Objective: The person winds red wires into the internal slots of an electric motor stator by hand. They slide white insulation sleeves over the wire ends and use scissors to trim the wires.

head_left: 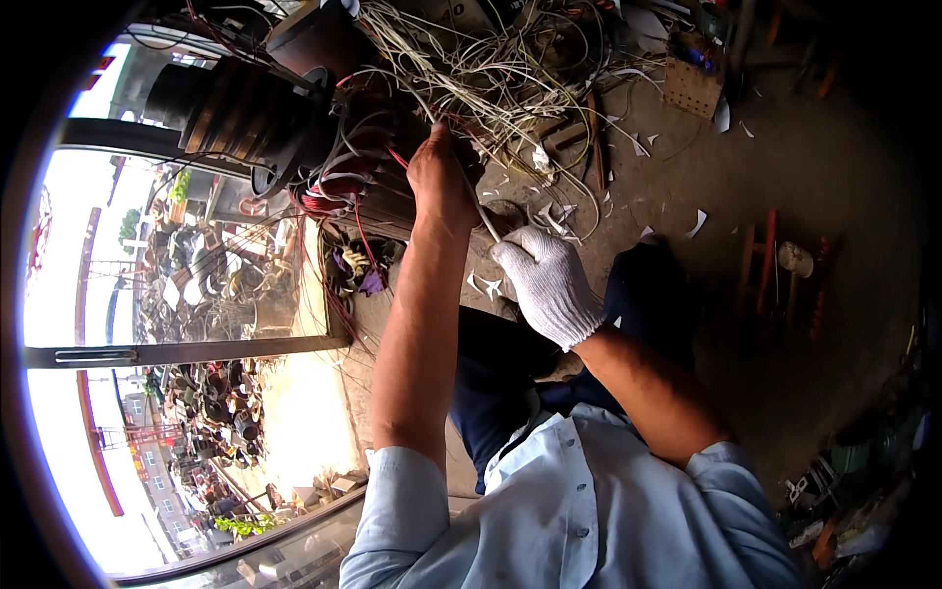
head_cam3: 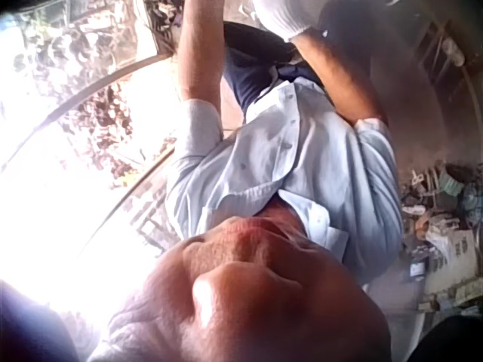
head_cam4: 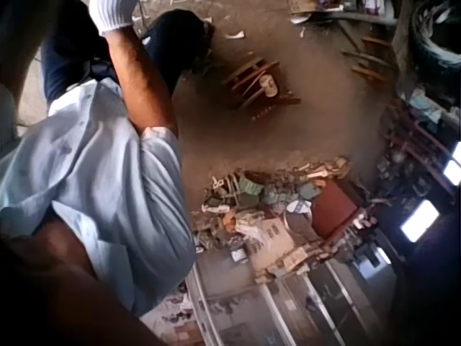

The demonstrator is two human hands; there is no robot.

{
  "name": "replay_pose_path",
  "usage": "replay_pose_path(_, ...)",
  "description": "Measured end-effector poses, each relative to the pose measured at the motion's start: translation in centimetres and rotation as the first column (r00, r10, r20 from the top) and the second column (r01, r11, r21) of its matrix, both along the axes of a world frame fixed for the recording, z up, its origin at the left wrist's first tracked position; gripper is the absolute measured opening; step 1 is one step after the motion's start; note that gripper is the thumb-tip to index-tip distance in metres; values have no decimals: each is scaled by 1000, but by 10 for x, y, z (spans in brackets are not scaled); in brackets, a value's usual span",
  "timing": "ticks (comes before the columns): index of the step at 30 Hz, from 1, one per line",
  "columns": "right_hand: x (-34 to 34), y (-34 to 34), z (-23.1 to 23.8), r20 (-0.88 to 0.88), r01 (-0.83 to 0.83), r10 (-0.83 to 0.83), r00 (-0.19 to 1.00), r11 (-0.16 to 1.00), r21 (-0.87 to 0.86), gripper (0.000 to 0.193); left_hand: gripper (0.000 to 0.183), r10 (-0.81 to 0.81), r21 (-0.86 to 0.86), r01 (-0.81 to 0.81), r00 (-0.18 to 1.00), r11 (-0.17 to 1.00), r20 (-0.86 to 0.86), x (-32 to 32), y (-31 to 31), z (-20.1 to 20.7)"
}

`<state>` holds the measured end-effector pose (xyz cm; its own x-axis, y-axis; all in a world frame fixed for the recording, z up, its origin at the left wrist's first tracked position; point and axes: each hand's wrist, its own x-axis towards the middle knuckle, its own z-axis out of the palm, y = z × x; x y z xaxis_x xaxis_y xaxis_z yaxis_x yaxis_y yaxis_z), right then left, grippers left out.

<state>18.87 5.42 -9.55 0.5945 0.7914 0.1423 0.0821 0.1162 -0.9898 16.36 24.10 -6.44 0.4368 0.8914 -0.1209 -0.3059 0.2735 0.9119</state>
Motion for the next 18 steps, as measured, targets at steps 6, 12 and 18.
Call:
replay_pose_path(6, 1, -1, 1, -71, 20, -20, 997, 1000, 10, 25, 32, -55, -171, 77, 990, 982, 130, 11, -13, 21)
replay_pose_path(12, 12, -17, 11, -340, -228, 188, 922, 970, -83, 20, 34, -163, -195, 194, 973, 961, 166, -2, -12, 18)
replay_pose_path(18, 7, -11, 15, -180, -93, 88, 980, 995, -23, 22, 31, -68, -181, 94, 987, 979, 146, 4, -31, 26)
